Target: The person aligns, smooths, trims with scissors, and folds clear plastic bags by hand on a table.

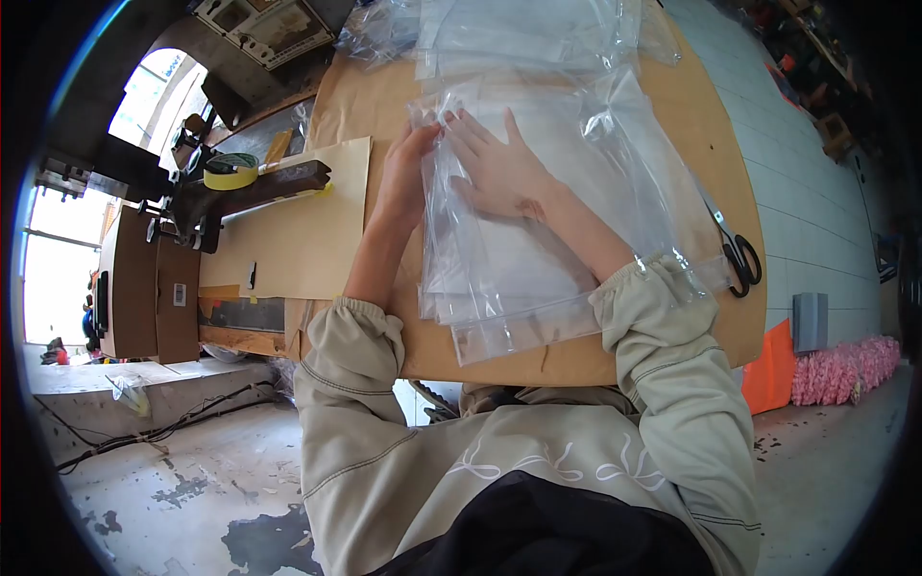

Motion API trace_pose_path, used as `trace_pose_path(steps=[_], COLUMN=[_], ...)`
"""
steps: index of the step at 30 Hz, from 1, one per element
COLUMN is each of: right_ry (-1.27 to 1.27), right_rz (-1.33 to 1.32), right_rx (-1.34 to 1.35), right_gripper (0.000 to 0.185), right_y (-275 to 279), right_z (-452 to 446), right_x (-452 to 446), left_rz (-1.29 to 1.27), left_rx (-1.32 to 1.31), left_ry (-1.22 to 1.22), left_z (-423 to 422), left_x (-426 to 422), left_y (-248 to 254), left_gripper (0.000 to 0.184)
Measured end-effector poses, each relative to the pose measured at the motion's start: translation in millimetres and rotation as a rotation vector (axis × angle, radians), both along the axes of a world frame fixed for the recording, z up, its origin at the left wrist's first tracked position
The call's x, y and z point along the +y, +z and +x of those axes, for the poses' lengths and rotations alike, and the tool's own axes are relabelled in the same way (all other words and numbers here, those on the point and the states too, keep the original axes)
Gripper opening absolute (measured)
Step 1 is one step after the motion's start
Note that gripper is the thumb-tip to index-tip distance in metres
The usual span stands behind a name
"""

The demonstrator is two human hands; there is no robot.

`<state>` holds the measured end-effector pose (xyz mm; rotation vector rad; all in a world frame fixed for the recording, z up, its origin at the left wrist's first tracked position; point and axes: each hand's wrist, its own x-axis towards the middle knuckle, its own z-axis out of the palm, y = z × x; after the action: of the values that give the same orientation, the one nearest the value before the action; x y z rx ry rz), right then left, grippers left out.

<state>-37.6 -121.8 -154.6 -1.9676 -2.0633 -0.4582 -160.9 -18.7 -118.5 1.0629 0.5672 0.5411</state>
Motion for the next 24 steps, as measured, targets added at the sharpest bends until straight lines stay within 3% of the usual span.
trace_pose_path(steps=[3, 6, 9, 11, 13, 15, 17, 20, 22, 24], right_ry=[-0.034, 0.002, -0.060, -0.452, -0.442, -0.027, -0.788, -0.918, -0.896, -0.754], right_rz=[-0.037, 0.047, -0.018, 0.239, 0.284, 0.104, 0.311, 0.214, 0.105, -0.026], right_rx=[0.096, 0.440, 0.225, -0.820, -0.818, 0.235, -1.544, -1.716, -1.711, -1.216], right_gripper=[0.059, 0.058, 0.056, 0.057, 0.058, 0.060, 0.068, 0.071, 0.073, 0.075], right_y=[17.1, 23.0, -0.3, -45.6, -57.8, -56.7, -54.5, -55.9, -79.1, -75.0], right_z=[-7.7, 1.2, 6.2, 22.5, 31.6, 30.1, 30.2, 27.6, 33.7, 24.5], right_x=[-4.9, 7.3, 20.4, 44.5, 55.4, 57.2, 55.7, 58.7, 73.7, 64.7], left_rz=[0.059, 0.067, 0.046, 0.106, 0.246, 0.168, 0.091, 0.014, 0.012, 0.130], left_rx=[-0.068, -0.084, 0.017, 0.067, 0.087, 0.036, 0.013, 0.032, -0.017, 0.001], left_ry=[0.012, 0.082, 0.152, 0.133, 0.046, 0.050, 0.096, 0.018, 0.111, 0.094], left_z=[-0.9, -0.8, 0.7, 0.8, -0.5, -2.2, -5.3, -16.5, -10.4, -9.0], left_x=[2.1, -6.6, -18.7, -24.5, -26.1, -23.3, -21.8, -15.7, -21.3, -11.1], left_y=[-3.6, 7.9, 18.1, 17.4, 3.3, -4.1, -0.2, 14.1, 7.4, -16.5], left_gripper=[0.038, 0.033, 0.034, 0.036, 0.040, 0.037, 0.035, 0.037, 0.041, 0.048])
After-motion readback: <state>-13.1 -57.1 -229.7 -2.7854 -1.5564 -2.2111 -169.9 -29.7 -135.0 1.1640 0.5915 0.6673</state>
